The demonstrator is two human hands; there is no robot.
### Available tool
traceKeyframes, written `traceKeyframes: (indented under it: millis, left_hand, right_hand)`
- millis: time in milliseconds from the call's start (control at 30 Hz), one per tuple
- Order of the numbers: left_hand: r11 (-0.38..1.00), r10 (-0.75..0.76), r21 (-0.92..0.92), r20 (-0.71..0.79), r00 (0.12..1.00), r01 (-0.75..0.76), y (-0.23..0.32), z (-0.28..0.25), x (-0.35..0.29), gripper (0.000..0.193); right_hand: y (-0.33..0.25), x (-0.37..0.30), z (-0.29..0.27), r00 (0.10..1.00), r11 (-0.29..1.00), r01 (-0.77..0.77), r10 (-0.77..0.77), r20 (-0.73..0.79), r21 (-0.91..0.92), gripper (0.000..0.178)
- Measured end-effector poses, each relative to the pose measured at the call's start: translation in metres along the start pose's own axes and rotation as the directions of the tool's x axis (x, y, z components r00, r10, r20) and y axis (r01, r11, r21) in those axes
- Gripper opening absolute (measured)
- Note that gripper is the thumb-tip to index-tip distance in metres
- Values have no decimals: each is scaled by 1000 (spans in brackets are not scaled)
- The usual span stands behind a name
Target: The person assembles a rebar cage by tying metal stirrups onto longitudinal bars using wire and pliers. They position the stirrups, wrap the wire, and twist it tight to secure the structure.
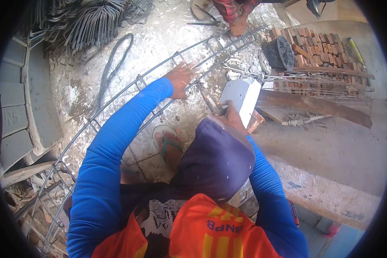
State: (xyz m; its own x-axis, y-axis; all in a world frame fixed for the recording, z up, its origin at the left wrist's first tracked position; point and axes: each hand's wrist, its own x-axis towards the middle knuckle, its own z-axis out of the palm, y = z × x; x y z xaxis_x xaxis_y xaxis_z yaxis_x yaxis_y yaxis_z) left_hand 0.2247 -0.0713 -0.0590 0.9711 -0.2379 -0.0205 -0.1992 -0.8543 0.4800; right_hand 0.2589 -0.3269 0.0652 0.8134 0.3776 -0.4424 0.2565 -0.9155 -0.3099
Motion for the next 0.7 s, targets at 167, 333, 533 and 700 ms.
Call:
traceKeyframes:
  millis: [167, 333, 533, 700]
  left_hand:
    - [998, 15, -63, -28, 999, -17, 3, 1, 2, 98]
    - [997, 25, -77, -34, 999, -28, -2, 3, 0, 98]
    - [987, 53, -152, -28, 998, -57, -8, -8, -5, 98]
    - [985, -18, -172, -137, 990, -5, 2, -7, -10, 87]
  right_hand:
    - [30, -2, 6, 869, 870, 247, -394, -301, -426, 62]
    - [25, -4, 18, 969, 888, -224, 161, 186, 401, 48]
    - [36, -11, 31, 888, 537, -438, 134, 440, 721, 48]
    - [22, -33, 33, 923, 470, -359, 50, 381, 806, 47]
